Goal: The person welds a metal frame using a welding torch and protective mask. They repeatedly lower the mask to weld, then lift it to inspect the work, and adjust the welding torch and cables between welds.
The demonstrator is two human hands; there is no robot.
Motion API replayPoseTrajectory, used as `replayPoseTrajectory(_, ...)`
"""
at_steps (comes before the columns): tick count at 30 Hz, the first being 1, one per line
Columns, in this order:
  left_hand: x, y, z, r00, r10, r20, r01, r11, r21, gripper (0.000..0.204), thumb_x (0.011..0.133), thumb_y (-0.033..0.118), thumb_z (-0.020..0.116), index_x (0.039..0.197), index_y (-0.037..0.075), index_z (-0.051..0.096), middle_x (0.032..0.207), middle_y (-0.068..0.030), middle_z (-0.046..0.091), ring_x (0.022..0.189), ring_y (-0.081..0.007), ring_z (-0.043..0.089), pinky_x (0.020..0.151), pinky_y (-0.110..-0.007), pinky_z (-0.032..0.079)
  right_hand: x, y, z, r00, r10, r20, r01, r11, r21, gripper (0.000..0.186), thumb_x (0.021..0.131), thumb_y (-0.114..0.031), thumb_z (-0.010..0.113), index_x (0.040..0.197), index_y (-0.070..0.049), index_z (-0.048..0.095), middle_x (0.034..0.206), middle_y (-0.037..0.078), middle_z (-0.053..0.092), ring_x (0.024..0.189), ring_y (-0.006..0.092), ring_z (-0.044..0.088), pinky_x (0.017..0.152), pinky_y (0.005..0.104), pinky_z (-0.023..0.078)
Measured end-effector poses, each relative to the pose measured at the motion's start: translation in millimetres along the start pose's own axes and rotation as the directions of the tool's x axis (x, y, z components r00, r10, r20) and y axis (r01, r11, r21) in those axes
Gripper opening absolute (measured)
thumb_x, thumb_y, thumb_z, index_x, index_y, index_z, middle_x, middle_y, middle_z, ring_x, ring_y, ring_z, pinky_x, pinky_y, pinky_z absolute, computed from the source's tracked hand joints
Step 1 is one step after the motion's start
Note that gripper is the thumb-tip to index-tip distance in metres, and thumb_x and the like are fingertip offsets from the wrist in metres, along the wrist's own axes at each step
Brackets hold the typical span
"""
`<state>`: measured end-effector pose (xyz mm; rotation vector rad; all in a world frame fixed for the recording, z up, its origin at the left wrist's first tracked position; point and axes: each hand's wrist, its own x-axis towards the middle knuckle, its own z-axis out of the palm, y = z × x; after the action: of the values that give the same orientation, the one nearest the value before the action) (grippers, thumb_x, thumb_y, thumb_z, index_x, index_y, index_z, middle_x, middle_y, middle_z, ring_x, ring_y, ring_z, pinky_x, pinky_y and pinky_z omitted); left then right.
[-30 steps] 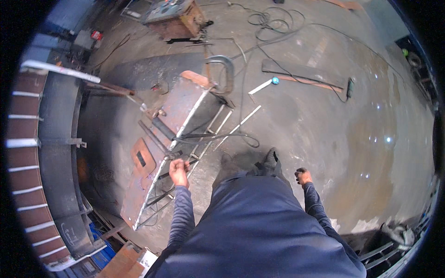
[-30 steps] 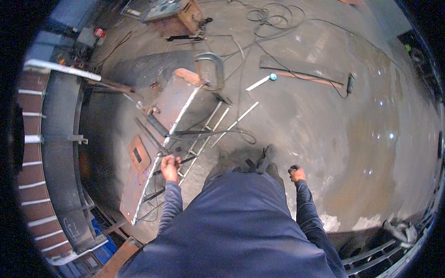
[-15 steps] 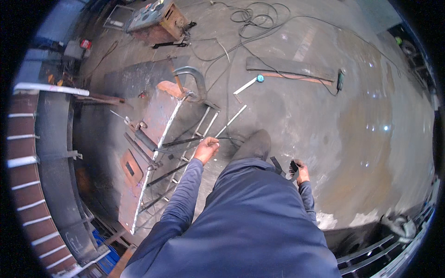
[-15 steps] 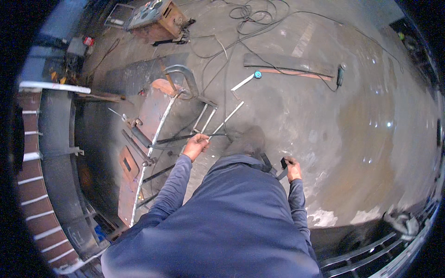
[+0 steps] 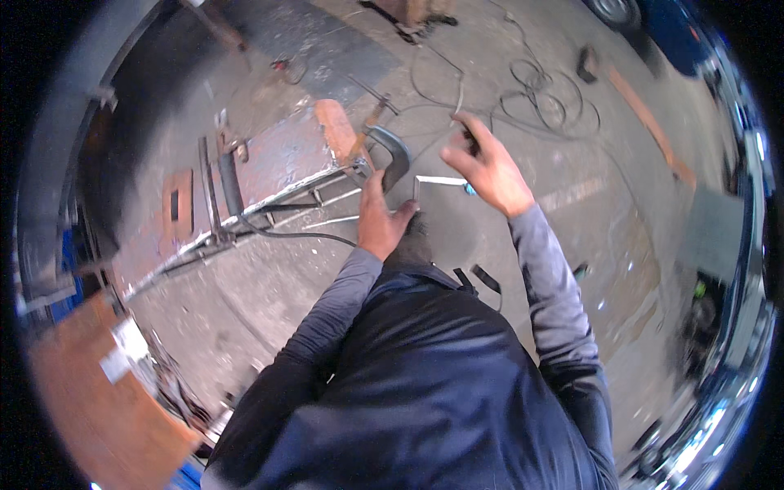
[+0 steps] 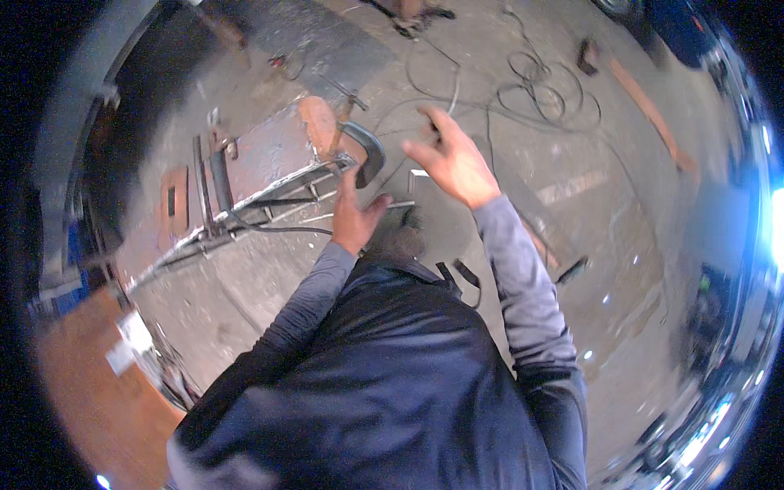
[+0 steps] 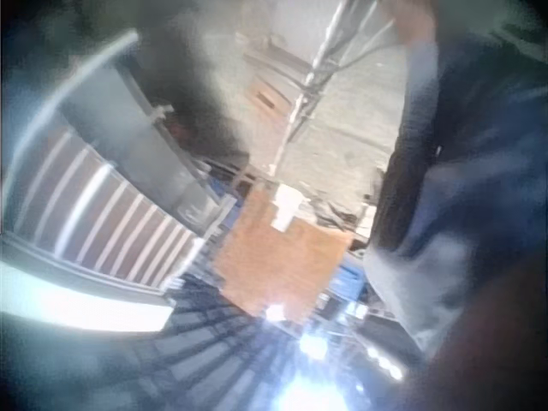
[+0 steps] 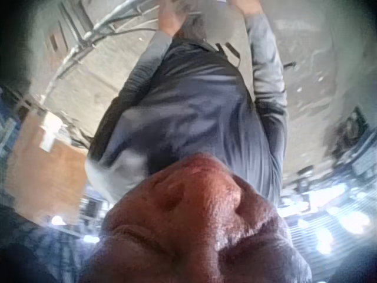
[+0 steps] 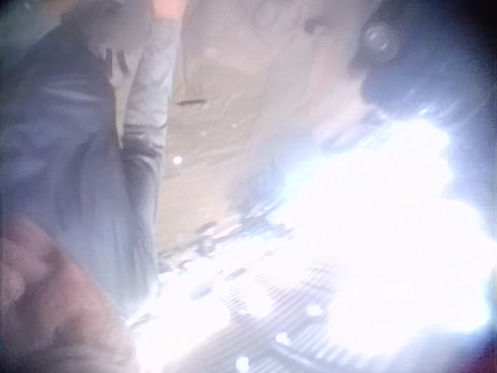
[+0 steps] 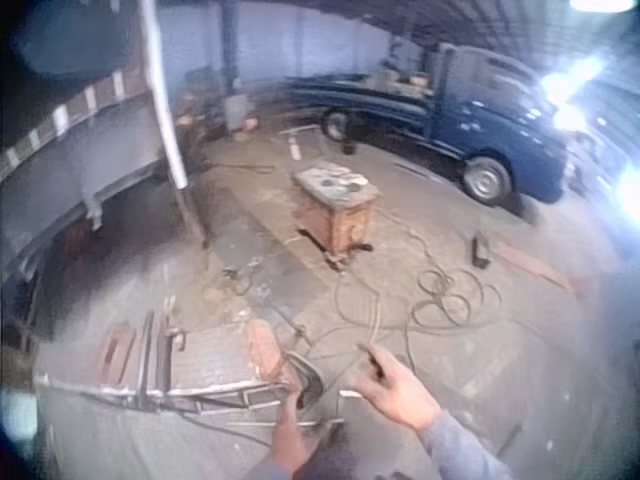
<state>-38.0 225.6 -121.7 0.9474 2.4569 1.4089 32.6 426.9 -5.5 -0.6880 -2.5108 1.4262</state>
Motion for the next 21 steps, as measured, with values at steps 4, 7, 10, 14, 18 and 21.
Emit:
replayPoseTrajectory(4, 45, 5, 41, 0.991, -0.114, -0.073, 0.118, 0.992, 0.053, 0.066, 0.075, 0.030, 0.077, 0.119, -0.007, 0.044, 0.108, -0.0243, 0.058, 0.102, -0.0392, 0.057, 0.091, -0.044, 0.044, 120, -12, 31, 0.965, -0.215, 0.150, 0.242, 0.950, -0.198, 0.059, 0.081, -0.031, 0.067, 0.131, -0.005, 0.050, 0.108, 0.020, 0.063, 0.097, 0.0291, 0.062, 0.080, 0.0392, 0.047)
replayPoseTrajectory(7, 63, 6, 54, 0.938, -0.339, -0.068, 0.345, 0.933, 0.103, 0.062, 0.073, 0.034, 0.076, 0.110, -0.004, 0.046, 0.098, -0.0225, 0.061, 0.093, -0.0403, 0.059, 0.087, -0.047, 0.043, 161, -29, 46, 0.766, -0.099, 0.635, 0.256, 0.953, -0.160, 0.051, 0.086, -0.029, 0.062, 0.128, -0.002, 0.050, 0.093, 0.007, 0.063, 0.078, 0.0134, 0.059, 0.065, 0.0275, 0.047)
replayPoseTrajectory(10, 66, 9, 66, 0.904, -0.365, -0.221, 0.396, 0.911, 0.116, 0.053, 0.075, 0.029, 0.072, 0.107, -0.003, 0.044, 0.093, -0.0225, 0.061, 0.091, -0.0412, 0.059, 0.086, -0.048, 0.043, 172, -31, 52, 0.656, -0.071, 0.752, 0.135, 0.990, -0.025, 0.044, 0.087, -0.019, 0.061, 0.127, -0.003, 0.051, 0.089, 0.000, 0.063, 0.073, 0.0098, 0.057, 0.059, 0.0252, 0.045)
replayPoseTrajectory(14, 71, 16, 77, 0.824, -0.506, -0.256, 0.543, 0.834, 0.099, 0.047, 0.071, 0.016, 0.066, 0.107, -0.004, 0.043, 0.096, -0.0250, 0.059, 0.097, -0.0417, 0.056, 0.090, -0.048, 0.040, 190, -38, 45, 0.489, -0.089, 0.868, 0.044, 0.996, 0.078, 0.048, 0.082, -0.005, 0.057, 0.129, -0.003, 0.049, 0.098, 0.003, 0.061, 0.075, 0.0104, 0.057, 0.062, 0.0247, 0.045)
replayPoseTrajectory(18, 75, 22, 92, 0.725, -0.504, -0.469, 0.585, 0.811, 0.033, 0.045, 0.068, 0.011, 0.065, 0.105, -0.002, 0.043, 0.096, -0.0251, 0.059, 0.098, -0.0415, 0.054, 0.093, -0.049, 0.036, 196, -36, 49, 0.404, -0.140, 0.904, 0.043, 0.990, 0.134, 0.054, 0.078, 0.000, 0.055, 0.131, -0.002, 0.046, 0.105, 0.008, 0.060, 0.075, 0.0120, 0.056, 0.064, 0.0253, 0.046)
replayPoseTrajectory(21, 76, 21, 102, 0.668, -0.502, -0.549, 0.602, 0.798, 0.002, 0.048, 0.066, 0.005, 0.064, 0.109, -0.002, 0.043, 0.098, -0.0267, 0.058, 0.099, -0.0441, 0.053, 0.092, -0.051, 0.037, 201, -37, 49, 0.351, -0.156, 0.923, 0.125, 0.985, 0.119, 0.053, 0.078, 0.000, 0.054, 0.130, -0.001, 0.046, 0.105, 0.007, 0.060, 0.076, 0.0116, 0.057, 0.064, 0.0257, 0.046)
